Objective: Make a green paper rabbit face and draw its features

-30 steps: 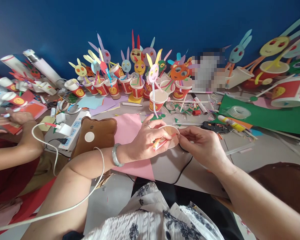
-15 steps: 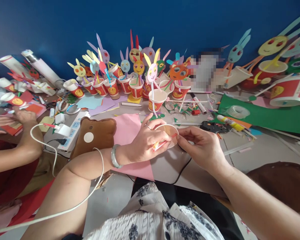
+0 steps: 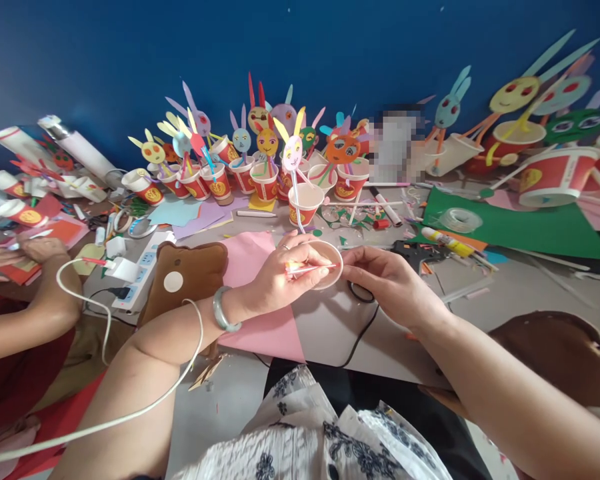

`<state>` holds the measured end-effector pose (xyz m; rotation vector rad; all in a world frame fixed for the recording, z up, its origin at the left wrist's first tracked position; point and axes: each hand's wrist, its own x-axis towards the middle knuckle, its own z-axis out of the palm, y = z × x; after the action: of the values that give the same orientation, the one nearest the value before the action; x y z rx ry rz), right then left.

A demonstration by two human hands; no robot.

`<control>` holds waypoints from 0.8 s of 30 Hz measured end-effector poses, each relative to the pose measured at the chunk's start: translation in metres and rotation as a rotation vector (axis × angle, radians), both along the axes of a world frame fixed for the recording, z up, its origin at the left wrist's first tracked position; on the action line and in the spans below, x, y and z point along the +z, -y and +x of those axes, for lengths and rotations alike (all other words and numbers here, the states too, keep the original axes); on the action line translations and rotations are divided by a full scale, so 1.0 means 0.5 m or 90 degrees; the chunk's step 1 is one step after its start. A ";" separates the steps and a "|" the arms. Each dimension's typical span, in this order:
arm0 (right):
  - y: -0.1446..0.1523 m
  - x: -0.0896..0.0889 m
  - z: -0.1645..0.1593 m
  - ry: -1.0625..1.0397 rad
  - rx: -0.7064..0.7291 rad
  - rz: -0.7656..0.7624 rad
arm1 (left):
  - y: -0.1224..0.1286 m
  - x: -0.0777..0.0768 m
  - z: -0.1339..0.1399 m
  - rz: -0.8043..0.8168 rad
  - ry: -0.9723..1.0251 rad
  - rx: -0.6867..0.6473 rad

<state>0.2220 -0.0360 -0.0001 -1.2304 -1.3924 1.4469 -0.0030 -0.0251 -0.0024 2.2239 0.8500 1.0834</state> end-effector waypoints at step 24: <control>0.005 0.010 -0.023 -0.141 -0.029 -0.015 | -0.016 0.002 0.001 -0.123 0.112 -0.013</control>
<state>0.2106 -0.0386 0.0050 -1.0733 -1.1934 1.5220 -0.0023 -0.0173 -0.0017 1.9441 0.8181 1.1191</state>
